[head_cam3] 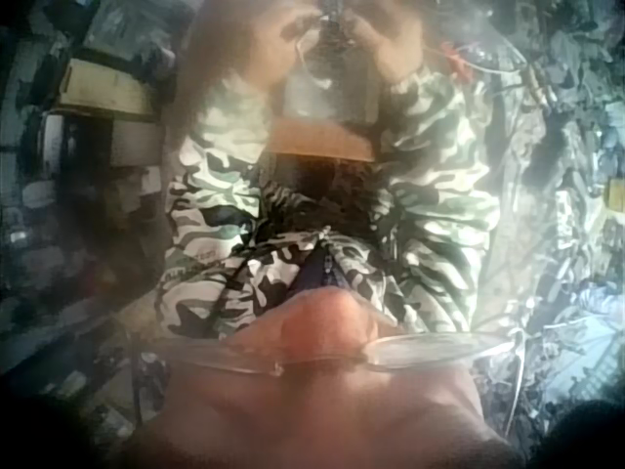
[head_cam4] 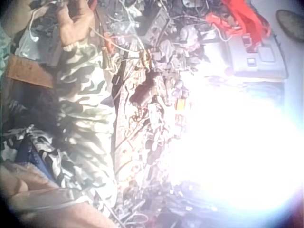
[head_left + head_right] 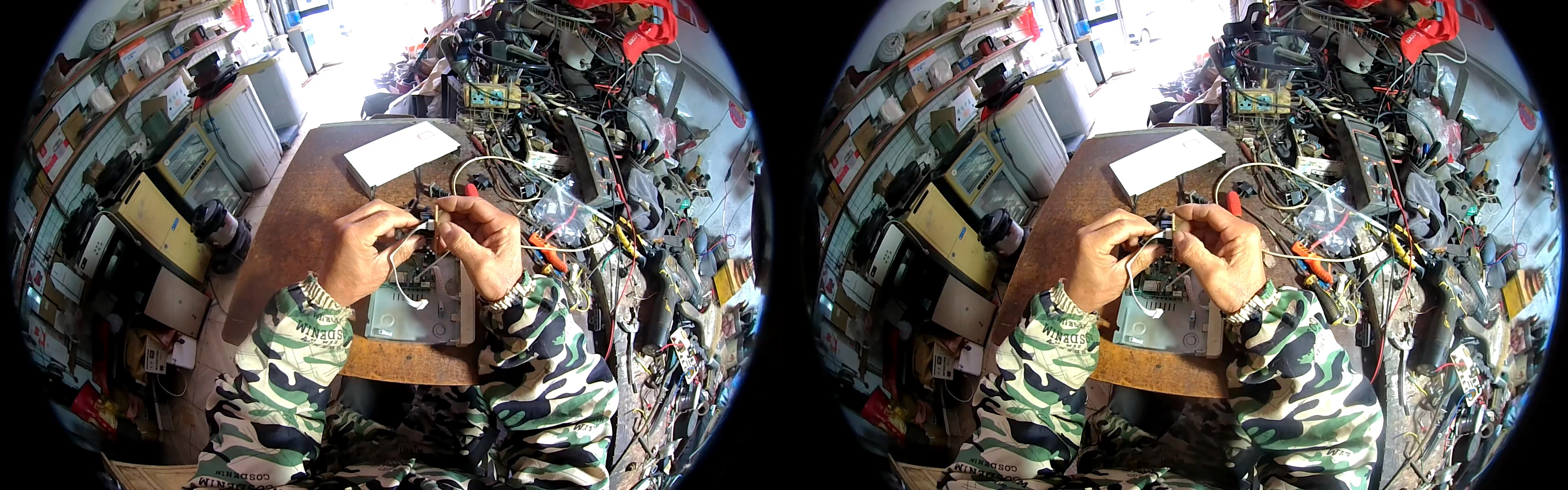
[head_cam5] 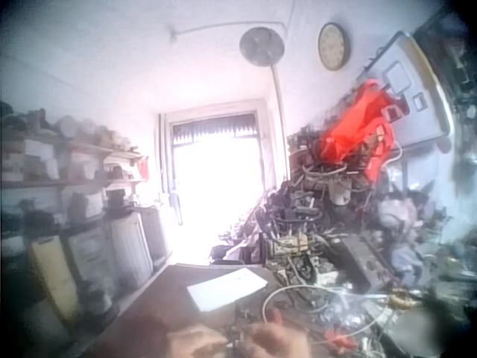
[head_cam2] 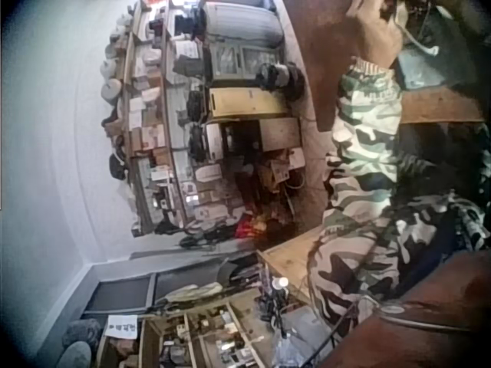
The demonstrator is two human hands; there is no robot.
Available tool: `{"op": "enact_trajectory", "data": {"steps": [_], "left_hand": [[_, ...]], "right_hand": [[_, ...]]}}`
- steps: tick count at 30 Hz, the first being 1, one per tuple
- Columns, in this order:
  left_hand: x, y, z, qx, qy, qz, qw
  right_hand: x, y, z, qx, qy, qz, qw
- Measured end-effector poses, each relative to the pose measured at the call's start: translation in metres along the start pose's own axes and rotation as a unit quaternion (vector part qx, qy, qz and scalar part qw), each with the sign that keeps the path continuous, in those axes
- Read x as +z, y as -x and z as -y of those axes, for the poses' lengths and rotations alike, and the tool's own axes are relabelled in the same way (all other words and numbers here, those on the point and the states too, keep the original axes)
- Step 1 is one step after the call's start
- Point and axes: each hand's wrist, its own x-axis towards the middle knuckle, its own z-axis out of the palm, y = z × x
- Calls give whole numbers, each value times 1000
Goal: The person uses a screwdriver to remove screws from a circuit board and detaches a smaller board from the main unit. They then use a soldering iron to work on the detached board, handling wires and components throughout the process.
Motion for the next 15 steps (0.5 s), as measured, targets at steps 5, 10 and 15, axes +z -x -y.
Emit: {"op": "enact_trajectory", "data": {"steps": [5,10,15], "left_hand": [[6,-4,11,-24,75,25,997],[-6,-5,7,-49,117,11,992],[-2,-5,20,-44,118,21,992]], "right_hand": [[-10,3,-1,-34,86,14,996],[-4,-2,1,-93,94,41,990],[-3,-3,-10,-80,155,41,984]]}}
